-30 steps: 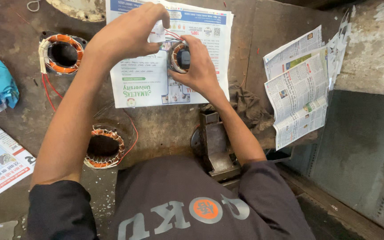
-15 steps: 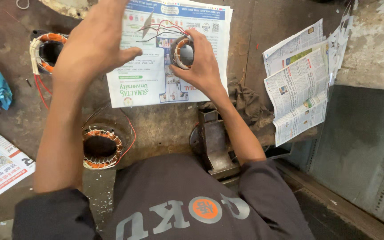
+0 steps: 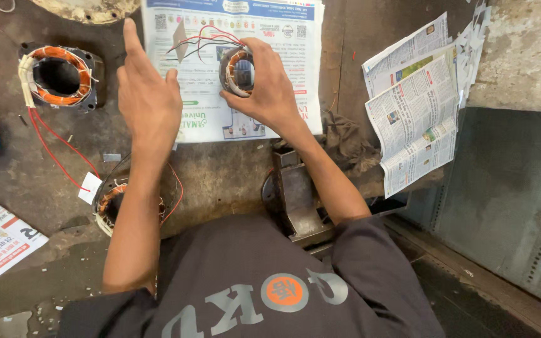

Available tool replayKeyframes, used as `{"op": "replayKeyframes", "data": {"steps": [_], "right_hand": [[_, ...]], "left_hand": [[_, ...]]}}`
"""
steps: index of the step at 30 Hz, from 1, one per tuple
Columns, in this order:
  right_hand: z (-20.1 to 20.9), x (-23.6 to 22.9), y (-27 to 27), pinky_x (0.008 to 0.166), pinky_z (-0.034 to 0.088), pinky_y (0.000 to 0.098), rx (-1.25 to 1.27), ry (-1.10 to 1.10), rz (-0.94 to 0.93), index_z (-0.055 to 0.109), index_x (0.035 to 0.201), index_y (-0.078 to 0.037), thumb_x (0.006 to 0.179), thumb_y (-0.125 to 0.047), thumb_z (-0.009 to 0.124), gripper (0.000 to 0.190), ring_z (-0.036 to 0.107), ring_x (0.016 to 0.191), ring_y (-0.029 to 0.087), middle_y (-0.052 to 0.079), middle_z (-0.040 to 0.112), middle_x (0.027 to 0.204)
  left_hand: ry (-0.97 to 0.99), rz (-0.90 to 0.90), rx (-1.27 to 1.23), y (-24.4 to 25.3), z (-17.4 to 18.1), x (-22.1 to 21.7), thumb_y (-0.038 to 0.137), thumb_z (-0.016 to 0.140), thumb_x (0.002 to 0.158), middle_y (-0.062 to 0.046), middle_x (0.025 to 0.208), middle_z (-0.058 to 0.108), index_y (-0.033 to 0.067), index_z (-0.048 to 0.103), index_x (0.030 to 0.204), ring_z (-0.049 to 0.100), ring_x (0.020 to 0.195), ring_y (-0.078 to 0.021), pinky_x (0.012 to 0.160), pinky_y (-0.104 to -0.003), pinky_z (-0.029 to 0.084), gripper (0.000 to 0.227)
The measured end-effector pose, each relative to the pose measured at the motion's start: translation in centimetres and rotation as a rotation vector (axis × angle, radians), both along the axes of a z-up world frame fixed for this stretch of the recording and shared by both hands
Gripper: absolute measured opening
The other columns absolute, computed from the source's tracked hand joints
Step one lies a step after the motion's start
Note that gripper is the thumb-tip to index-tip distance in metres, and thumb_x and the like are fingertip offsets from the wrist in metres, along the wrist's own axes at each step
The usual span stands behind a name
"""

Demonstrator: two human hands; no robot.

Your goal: The person handles small white paper tags and wires attached to motor stators on a workbench. They then retrieve a newspaper, tear off a sheet, and wrap it around one of the motor stators to protect the windings.

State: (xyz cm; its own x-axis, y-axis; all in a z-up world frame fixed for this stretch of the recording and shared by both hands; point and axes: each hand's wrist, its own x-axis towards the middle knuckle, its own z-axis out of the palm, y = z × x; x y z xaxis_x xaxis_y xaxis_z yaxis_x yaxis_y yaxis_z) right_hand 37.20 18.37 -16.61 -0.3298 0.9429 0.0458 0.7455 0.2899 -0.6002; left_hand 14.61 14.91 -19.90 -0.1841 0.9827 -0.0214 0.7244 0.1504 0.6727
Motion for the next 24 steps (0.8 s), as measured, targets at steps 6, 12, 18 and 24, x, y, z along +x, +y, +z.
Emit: {"op": "replayKeyframes", "data": {"steps": [6,12,18,24], "right_hand": [[0.6,0.9,0.3,0.109,0.047,0.0462,0.036,0.019,0.006,0.040,0.146,-0.006,0.078,-0.028,0.094,0.089,0.053,0.131,0.037,0.015,0.052,0.142],[0.1,1.7,-0.1,0.109,0.047,0.0456,0.010,0.014,-0.022,0.041,0.146,-0.006,0.078,-0.027,0.094,0.089,0.054,0.131,0.036,0.015,0.053,0.142],[-0.4,1.7,0.2,0.109,0.048,0.0455,0.010,0.005,-0.040,0.039,0.147,-0.007,0.079,-0.029,0.094,0.090,0.053,0.131,0.036,0.016,0.052,0.143],[-2.2,1.3,0.8,0.110,0.049,0.0466,-0.022,-0.038,-0.044,0.037,0.149,-0.009,0.082,-0.037,0.094,0.092,0.054,0.132,0.034,0.015,0.051,0.144]], "left_hand": [[-0.241,0.051,0.078,2.6,-1.1,-1.3,0.005,0.078,0.102,-0.014,0.115,0.073,0.0113,0.022,0.158,0.070,0.104,-0.0304,0.089,-0.045,0.052,0.080],[-0.379,0.017,0.078,2.9,-1.5,-1.8,0.002,0.079,0.098,-0.012,0.098,0.076,0.0064,0.032,0.140,0.076,0.087,-0.0270,0.080,-0.041,0.054,0.063],[-0.470,0.016,0.054,2.6,-2.2,-2.4,0.000,0.077,0.101,-0.014,0.104,0.075,0.0039,0.036,0.135,0.078,0.090,-0.0242,0.078,-0.037,0.058,0.053],[-0.585,0.011,0.020,2.1,-2.9,-2.8,0.002,0.074,0.106,-0.014,0.107,0.075,0.0027,0.036,0.138,0.079,0.095,-0.0221,0.081,-0.035,0.059,0.050]]}}
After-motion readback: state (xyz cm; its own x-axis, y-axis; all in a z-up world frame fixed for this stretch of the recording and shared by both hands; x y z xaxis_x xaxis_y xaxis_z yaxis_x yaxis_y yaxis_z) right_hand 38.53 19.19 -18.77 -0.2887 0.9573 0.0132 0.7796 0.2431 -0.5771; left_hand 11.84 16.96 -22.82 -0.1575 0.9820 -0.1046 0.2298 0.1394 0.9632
